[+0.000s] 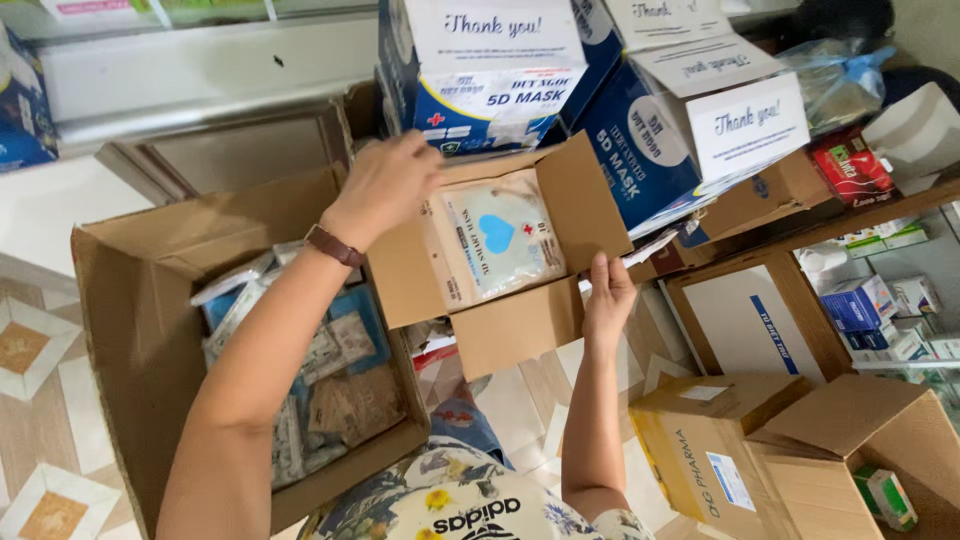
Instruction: The person transfers individually wrapped face masks from a large open cardboard box into a smaller, empty cardboard box. They handle the masks one by one, arranging them neatly inside the smaller box until it is full, then close the flaps and place the box on a stack of similar boxes.
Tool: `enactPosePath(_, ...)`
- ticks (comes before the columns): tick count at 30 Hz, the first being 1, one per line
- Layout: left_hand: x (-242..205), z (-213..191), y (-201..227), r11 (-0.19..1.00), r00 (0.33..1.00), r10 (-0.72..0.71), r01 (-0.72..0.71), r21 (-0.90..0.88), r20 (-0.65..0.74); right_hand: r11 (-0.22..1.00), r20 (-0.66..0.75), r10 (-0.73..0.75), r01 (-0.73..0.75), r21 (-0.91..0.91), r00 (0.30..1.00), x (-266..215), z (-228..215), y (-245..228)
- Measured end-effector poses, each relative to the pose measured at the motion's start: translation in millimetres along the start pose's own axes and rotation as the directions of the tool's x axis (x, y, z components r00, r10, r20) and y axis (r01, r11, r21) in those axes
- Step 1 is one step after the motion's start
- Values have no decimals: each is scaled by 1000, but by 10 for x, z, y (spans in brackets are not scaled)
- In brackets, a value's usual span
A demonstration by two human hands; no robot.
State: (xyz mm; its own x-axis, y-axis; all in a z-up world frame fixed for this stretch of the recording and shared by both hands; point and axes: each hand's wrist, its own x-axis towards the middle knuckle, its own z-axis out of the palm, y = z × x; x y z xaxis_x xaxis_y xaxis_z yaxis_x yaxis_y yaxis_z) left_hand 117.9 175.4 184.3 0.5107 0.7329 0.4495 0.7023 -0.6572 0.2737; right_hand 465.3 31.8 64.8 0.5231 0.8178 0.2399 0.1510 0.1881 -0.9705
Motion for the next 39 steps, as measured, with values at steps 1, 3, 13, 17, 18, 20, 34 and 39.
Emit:
enactPosePath(1,26,15,-51,999,999,-44,43,-24,-23,1000,6,-21,21,-18,1000,6,-21,73)
enactPosePath(3,37,20,-148,989,986,-136,140,42,-97,999,21,-26,27,-41,999,1,-43,178)
enactPosePath(13,31,52,-373,882,883,-470,469,-49,-7,782,470,-263,472,-407,842,-231,258,-774)
enactPosePath(17,61,29,-350,661,784,-579,612,-434,224,689,534,-289,560,-461,794,-240,276,-870)
enactPosePath(18,47,38,-321,506,766,-578,607,-612,282,717,513,-271,527,-457,814,-244,283,-875)
enactPosePath(20,-4,103,-245,361,796,-513,539,-761,320,770,470,-232,456,-447,852,-257,311,-873)
enactPosePath(34,-685,851,484,953,935,-270,226,-202,-231,760,412,-221,421,-495,884,-412,-115,-705)
enactPosePath(39,-758,742,439,932,902,-190,42,-359,-387,880,219,150,-29,-475,964,-494,-497,-551)
